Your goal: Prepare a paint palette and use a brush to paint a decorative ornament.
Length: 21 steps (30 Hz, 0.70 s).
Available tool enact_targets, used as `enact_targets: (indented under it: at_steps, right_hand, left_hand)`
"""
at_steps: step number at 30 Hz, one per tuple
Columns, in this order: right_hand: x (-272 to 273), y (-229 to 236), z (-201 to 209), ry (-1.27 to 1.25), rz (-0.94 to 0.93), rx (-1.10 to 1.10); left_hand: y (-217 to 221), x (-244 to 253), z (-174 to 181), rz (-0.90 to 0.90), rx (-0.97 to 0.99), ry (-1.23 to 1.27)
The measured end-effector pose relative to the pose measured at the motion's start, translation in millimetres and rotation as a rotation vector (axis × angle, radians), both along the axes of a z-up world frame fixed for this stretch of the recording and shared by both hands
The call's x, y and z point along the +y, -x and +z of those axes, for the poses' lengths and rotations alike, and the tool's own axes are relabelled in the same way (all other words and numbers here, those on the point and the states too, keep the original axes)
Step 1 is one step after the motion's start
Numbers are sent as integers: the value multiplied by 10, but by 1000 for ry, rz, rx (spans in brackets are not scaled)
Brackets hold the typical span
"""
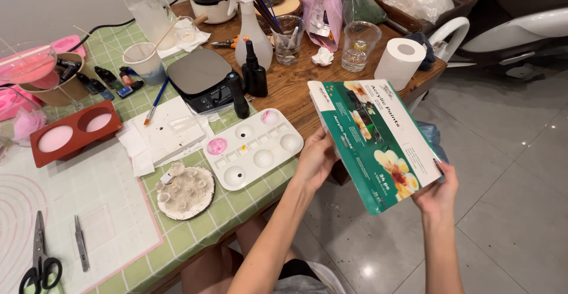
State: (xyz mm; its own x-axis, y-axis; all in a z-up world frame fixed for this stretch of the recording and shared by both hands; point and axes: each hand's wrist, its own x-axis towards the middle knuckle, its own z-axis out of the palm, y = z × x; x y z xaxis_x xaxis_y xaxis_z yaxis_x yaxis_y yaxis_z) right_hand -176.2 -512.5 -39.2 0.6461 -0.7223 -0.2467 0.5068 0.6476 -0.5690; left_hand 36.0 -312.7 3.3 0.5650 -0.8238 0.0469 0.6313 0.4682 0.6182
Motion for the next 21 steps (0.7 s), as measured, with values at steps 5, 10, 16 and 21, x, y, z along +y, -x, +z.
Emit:
enact_targets:
  at_steps: [5,10,16,21]
  right_hand:
    - [-457,3,-443,43,16,95]
    - [-495,26,-379,23,-72,80]
    - [-728,134,-237,132,-69,20]
    - [-694,185,66,238,-84,77]
  left_hand:
    - [49,86,131,-9,110,117]
    - [88,147,162,43,208,186]
    - [51,335,223,57,260,213]
    - [89,319,314,251,156,-87]
